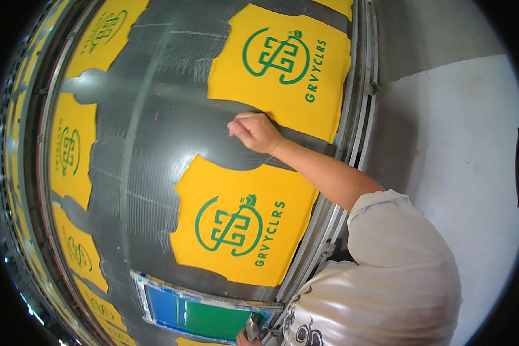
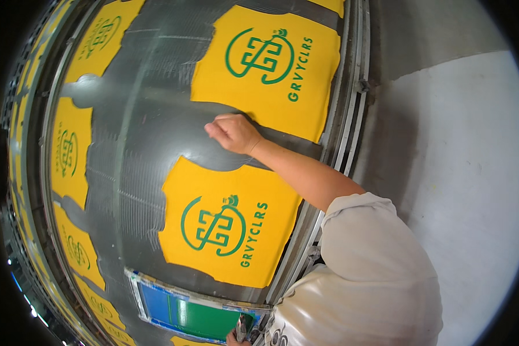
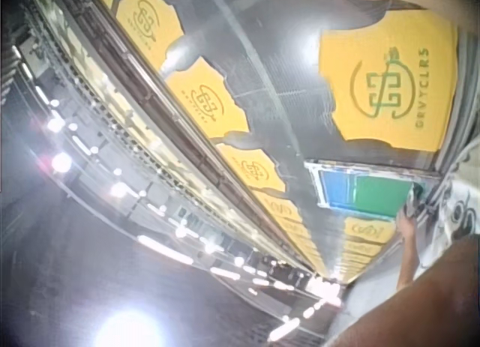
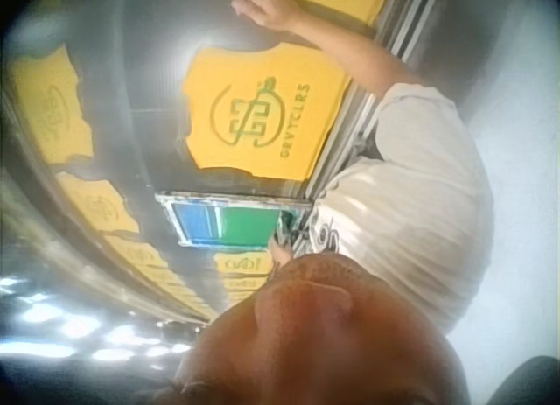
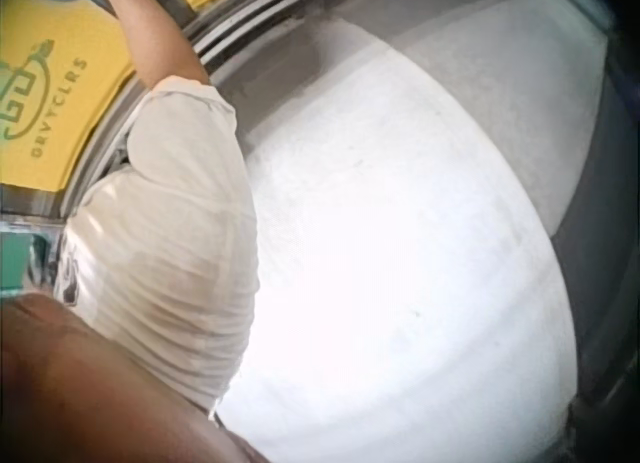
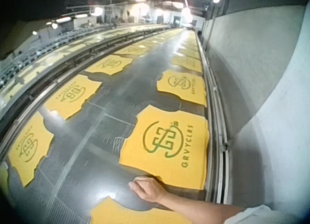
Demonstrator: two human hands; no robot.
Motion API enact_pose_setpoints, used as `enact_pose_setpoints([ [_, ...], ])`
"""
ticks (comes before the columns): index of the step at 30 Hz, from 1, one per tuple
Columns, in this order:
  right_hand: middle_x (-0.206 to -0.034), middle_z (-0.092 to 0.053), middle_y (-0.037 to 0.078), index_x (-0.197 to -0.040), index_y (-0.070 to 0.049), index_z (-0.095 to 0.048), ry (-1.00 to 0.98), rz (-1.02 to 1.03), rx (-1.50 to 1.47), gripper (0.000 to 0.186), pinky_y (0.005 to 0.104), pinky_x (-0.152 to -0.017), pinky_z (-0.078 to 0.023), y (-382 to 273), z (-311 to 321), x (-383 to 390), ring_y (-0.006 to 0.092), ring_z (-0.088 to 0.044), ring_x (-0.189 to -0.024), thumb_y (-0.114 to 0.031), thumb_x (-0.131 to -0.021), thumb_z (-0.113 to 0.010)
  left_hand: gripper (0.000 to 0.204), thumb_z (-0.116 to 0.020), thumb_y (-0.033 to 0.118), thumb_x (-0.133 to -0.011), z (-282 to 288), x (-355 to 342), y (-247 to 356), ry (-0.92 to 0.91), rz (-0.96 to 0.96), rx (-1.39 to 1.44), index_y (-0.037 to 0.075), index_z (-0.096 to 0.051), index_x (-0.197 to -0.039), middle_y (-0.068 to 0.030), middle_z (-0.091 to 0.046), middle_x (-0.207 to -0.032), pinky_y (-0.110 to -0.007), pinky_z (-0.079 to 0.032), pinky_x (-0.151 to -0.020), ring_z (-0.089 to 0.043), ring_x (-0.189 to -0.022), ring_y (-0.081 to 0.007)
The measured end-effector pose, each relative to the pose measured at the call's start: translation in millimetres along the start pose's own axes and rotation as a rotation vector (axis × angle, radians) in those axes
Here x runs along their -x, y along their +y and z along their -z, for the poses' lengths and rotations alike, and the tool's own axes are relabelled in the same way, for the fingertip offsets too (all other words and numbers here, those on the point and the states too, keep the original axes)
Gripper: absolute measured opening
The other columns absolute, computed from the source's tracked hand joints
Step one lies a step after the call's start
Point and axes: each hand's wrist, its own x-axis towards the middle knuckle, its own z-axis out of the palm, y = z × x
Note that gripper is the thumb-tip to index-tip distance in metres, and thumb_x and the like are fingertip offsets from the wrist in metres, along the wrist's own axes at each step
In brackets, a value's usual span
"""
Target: The person performs screen printing on a series of yellow t-shirts laid out on a flatbed. Using a squeegee, they pull green ink across a screen to imprint a logo onto each shirt. The person repeatedly lifts the screen, moves to the next shirt, and repeats the printing process.
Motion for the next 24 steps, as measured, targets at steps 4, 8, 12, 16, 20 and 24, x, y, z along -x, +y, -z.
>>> enact_pose_setpoints([
  [4, -0.081, -0.072, 0.011, -0.071, -0.012, -0.074, 0.050, -0.063, 0.132, 0.039, 0.0405, -0.074, -0.054, 15.5, -12.0, -2.1, 0.0288, -0.070, -0.079, -0.036, -0.099, -0.063, 0.054, -0.062, 0.001, -0.064, -6.3, -17.1, 20.1, 0.270, -0.142, 0.109, 0.005, -0.064, -0.118, -0.0180, -0.065, -0.110, -0.051, -0.045, -0.085, -0.059, -0.100, -0.0435],
  [8, -0.072, -0.069, 0.007, -0.085, -0.003, -0.073, 0.046, -0.603, -0.137, 0.059, 0.0355, -0.067, -0.054, 12.8, -3.9, -36.8, 0.0149, -0.066, -0.065, -0.052, -0.103, -0.047, 0.050, -0.065, -0.003, -0.065, 13.9, -27.4, 39.4, 0.262, -0.020, -0.014, 0.005, -0.065, -0.115, -0.0157, -0.065, -0.110, -0.051, -0.047, -0.087, -0.059, -0.105, -0.0416],
  [12, -0.084, -0.069, 0.004, -0.100, -0.006, -0.071, 0.117, -0.096, 0.148, 0.027, 0.0341, -0.075, -0.055, -96.4, -84.3, 27.5, 0.0198, -0.066, -0.078, -0.031, -0.102, -0.061, 0.055, -0.067, -0.003, -0.071, 6.6, -14.0, 37.3, 0.343, -0.060, 0.208, 0.003, -0.064, -0.125, -0.0206, -0.069, -0.118, -0.050, -0.048, -0.097, -0.062, -0.110, -0.0432],
  [16, -0.090, -0.070, 0.012, -0.128, -0.001, -0.060, -0.675, -0.415, -0.194, 0.057, 0.0372, -0.078, -0.055, -214.5, -184.0, 198.3, 0.0229, -0.069, -0.088, -0.043, -0.092, -0.074, 0.056, -0.068, -0.003, -0.069, -2.4, 3.9, -4.5, 0.395, -0.108, 0.205, 0.002, -0.065, -0.125, -0.0220, -0.069, -0.120, -0.049, -0.047, -0.099, -0.063, -0.112, -0.0429],
  [20, -0.111, -0.066, 0.025, -0.130, 0.002, -0.056, -0.765, -0.205, 0.042, 0.056, 0.0523, -0.086, -0.053, -284.3, -238.2, 284.1, 0.0420, -0.067, -0.101, -0.037, -0.092, -0.070, 0.055, -0.067, -0.004, -0.067, -19.1, 14.9, -52.4, 0.449, -0.151, 0.191, 0.003, -0.067, -0.122, -0.0196, -0.069, -0.122, -0.048, -0.045, -0.102, -0.062, -0.117, -0.0400],
  [24, -0.111, -0.065, 0.026, -0.124, 0.000, -0.057, -0.623, -0.299, 0.170, 0.044, 0.0548, -0.086, -0.052, -297.5, -277.0, 300.8, 0.0458, -0.065, -0.103, -0.031, -0.094, -0.068, 0.059, -0.066, -0.006, -0.063, -35.8, 11.5, -69.8, 0.548, -0.218, 0.209, 0.003, -0.067, -0.122, -0.0174, -0.069, -0.122, -0.046, -0.043, -0.104, -0.062, -0.117, -0.0370],
])
